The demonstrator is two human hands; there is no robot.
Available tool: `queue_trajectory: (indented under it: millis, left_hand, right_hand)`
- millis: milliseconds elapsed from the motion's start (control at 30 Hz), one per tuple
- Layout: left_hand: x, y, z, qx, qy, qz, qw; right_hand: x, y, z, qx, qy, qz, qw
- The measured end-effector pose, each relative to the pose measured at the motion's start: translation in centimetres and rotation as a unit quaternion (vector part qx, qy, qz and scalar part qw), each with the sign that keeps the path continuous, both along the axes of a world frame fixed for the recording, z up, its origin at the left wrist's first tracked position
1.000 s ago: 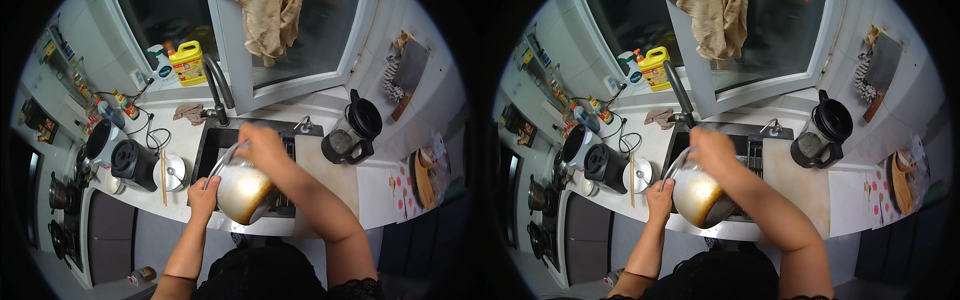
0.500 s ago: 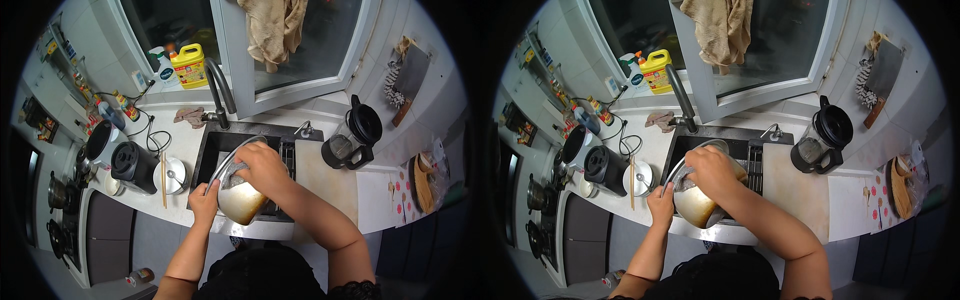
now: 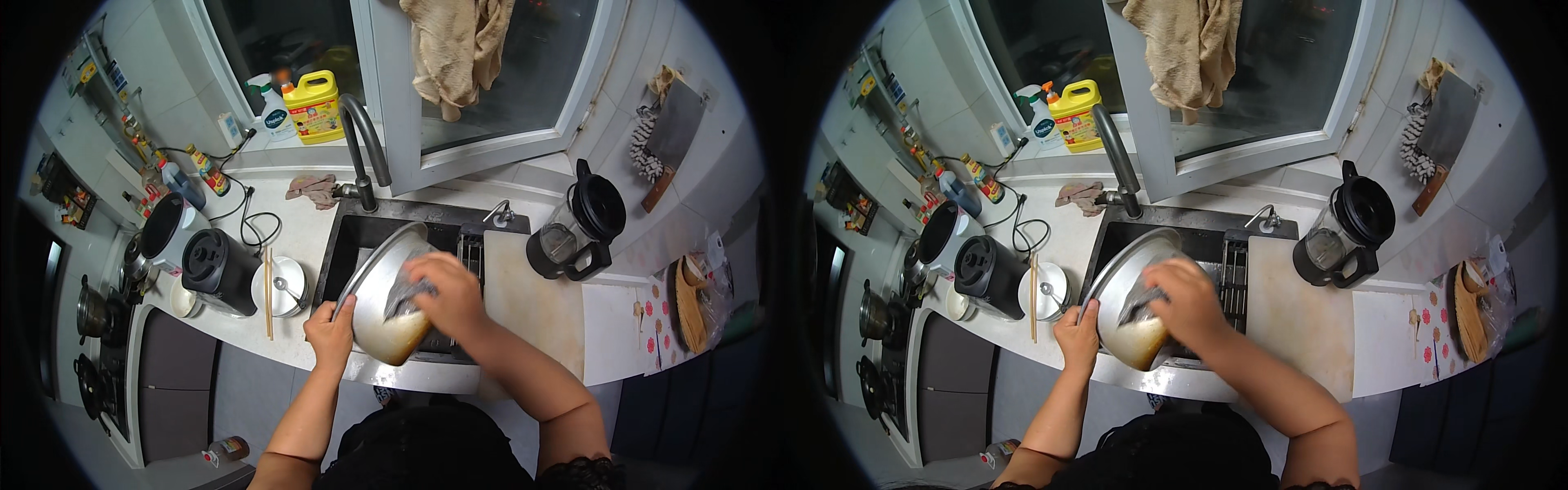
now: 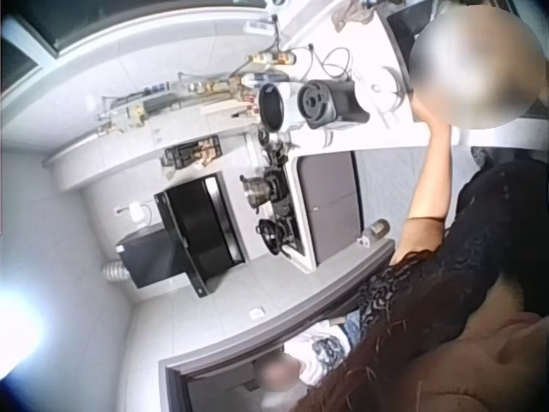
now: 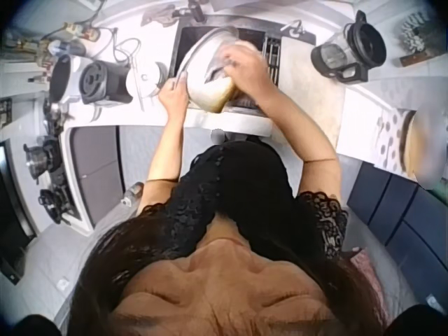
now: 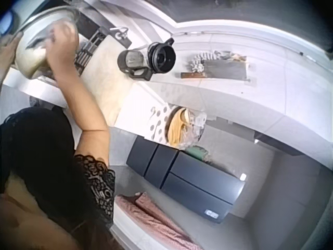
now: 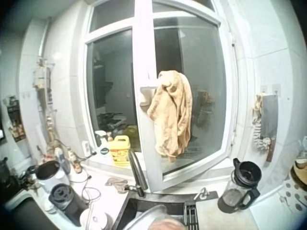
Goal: The person scrubs a metal pot with a steel wool pad under running water in a kitchen sink. They rotate the pot to clean the interior and exterior surfaces, then rinse it thoroughly.
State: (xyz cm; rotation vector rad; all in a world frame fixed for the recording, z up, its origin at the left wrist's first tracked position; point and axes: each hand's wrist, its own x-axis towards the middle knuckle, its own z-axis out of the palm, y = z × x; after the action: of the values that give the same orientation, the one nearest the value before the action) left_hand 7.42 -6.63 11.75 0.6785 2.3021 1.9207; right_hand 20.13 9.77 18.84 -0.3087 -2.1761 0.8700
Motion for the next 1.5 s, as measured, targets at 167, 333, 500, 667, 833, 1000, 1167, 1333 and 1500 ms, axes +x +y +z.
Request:
queue_trajectory:
  millis: [167,333,500,667,833,1000,1167,1333,1500]
  left_hand:
    - [-0.3,-0.1,0.7,0.012,0.018,0.014,1.0]
    - [-0.1,-0.1,1.2,0.012,-0.001,0.022,1.0]
    - [-0.2,0.2,-0.3,-0.013,0.008,0.022,1.0]
    - [-0.6,-0.4,-0.8,-0.022,-0.002,0.037,0.999]
    - [-0.3,0.2,0.1,-0.009,-0.032,0.046,0.998]
    - [-0.5,0.2,-0.8,-0.038,-0.029,0.034,0.998]
    - [-0.3,0.7,0.1,-0.018,-0.052,0.047,0.997]
    - [-0.3,1.2,0.0,-0.03,-0.071,0.037,0.996]
    - [-0.4,1.1,-0.7,-0.042,-0.085,0.038,0.995]
  right_hand:
    - [-0.5,4.9,-1.7,-0.268,0.002,-0.063,0.961]
    - [-0.5,-1.1,-0.5,-0.005,0.029,-0.043,0.999]
    - [-0.1,-2.5,-1.0,0.068,0.043,0.029,0.996]
    - [-0.4,1.9,-3.1,-0.273,0.047,-0.068,0.958]
    - [0.8,-2.4,-2.5,0.034,0.044,-0.003,0.998]
    - [0.9,-1.9,-2.9,0.04,0.032,0.021,0.998]
    - [0.2,1.2,-3.4,-0.212,0.065,-0.089,0.971]
    - [0.5,-3.1,-2.1,0.102,0.034,0.05,0.993]
    - [-0.6,-0.7,-2.8,-0.018,0.049,0.01,0.999]
